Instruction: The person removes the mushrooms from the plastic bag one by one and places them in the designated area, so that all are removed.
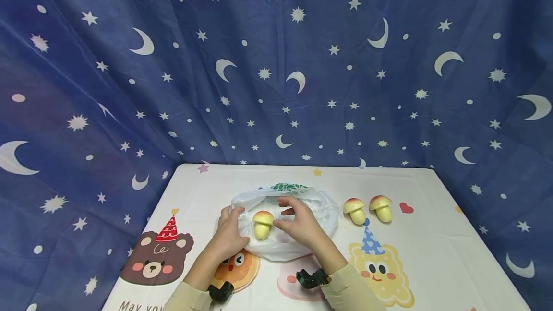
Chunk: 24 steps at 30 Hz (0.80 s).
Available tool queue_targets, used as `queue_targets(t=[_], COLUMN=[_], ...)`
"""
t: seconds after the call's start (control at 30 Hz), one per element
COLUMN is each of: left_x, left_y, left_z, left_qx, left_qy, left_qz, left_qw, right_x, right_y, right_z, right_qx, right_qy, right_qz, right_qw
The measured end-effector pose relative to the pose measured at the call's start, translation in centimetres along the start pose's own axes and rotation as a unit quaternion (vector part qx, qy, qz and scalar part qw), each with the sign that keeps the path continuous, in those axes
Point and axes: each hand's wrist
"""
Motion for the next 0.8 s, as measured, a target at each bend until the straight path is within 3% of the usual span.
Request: queue_targets(t=[0.53,0.8], left_x=[0.0,-0.1], left_y=[0.0,-0.1], left_z=[0.0,0.0], left_qx=[-0.006,-0.009], left_qy=[0.002,0.006], left_qz=[0.007,0.007], left_qw=[1.0000,0.9999], right_x=[3.2,4.0], right_y=[-0.7,-0.6], right_z=[0.4,0.7], right_qx=[0.035,0.032], right_qy=[0.012,0.022], right_qz=[-0.013,-0.029], right_qw=[0.9992,0.9988])
Point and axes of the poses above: each hand's wrist, its own z-axis towards the middle knuckle, its own x-axis out of the palm, y = z × x, and after that the axes turned 8 degrees about -y, right-handed
